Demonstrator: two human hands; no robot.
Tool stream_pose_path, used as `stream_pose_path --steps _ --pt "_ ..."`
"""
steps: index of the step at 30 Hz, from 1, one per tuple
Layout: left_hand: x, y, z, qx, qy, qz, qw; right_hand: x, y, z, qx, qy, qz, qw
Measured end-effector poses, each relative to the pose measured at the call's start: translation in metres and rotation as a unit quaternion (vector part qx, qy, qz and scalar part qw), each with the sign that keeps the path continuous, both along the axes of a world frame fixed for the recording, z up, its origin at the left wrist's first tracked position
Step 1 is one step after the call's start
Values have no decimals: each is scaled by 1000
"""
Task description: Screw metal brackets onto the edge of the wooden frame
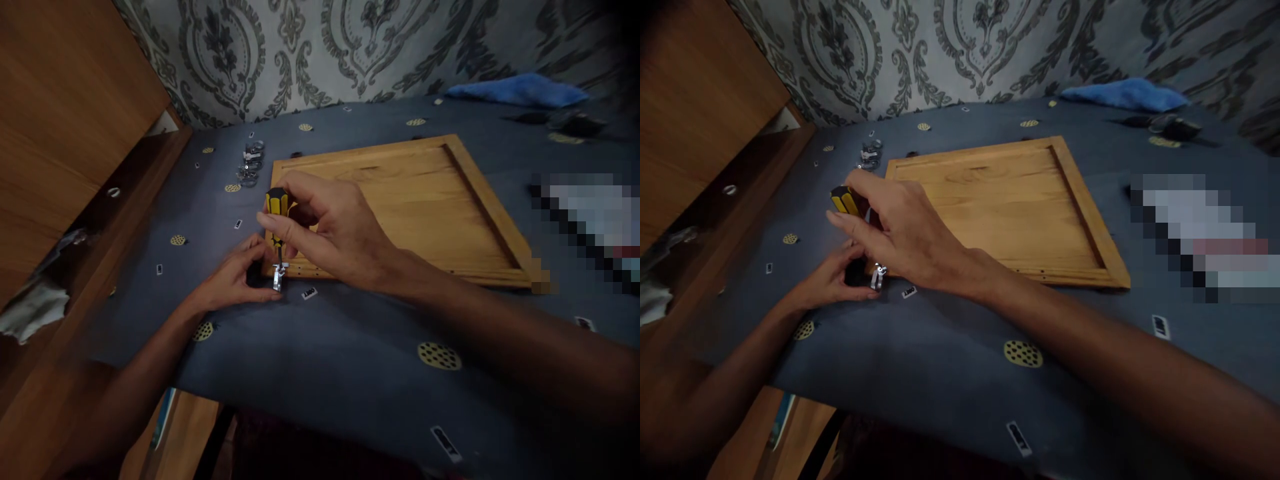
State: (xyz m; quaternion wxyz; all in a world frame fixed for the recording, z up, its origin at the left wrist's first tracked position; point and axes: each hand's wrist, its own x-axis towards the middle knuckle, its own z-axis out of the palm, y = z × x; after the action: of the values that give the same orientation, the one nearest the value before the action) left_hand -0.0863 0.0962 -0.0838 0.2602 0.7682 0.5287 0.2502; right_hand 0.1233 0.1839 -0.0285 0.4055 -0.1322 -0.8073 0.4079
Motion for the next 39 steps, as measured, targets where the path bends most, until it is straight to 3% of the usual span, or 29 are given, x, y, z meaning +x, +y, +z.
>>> stream_pose_path --steps 11,24,30,32,36,39 --pt "2 0 4 -10 3 5 1000 0 0 0 19 -6 8 1000" --pt "2 -1 3 4 8 12 1000 10 8 16 66 -77 91 991" --pt "1 -2 2 -4 0 18 1000 9 6 16 10 -67 123 990" --pt "-1 -3 -1 -10 -12 22 1000 5 4 15 8 -61 107 992" --pt "-2 -5 -4 -24 -24 19 999 -11 -3 14 80 -67 9 995" --pt "-1 -4 -1 -9 -18 21 1000 -17 -7 16 65 -29 -59 996"
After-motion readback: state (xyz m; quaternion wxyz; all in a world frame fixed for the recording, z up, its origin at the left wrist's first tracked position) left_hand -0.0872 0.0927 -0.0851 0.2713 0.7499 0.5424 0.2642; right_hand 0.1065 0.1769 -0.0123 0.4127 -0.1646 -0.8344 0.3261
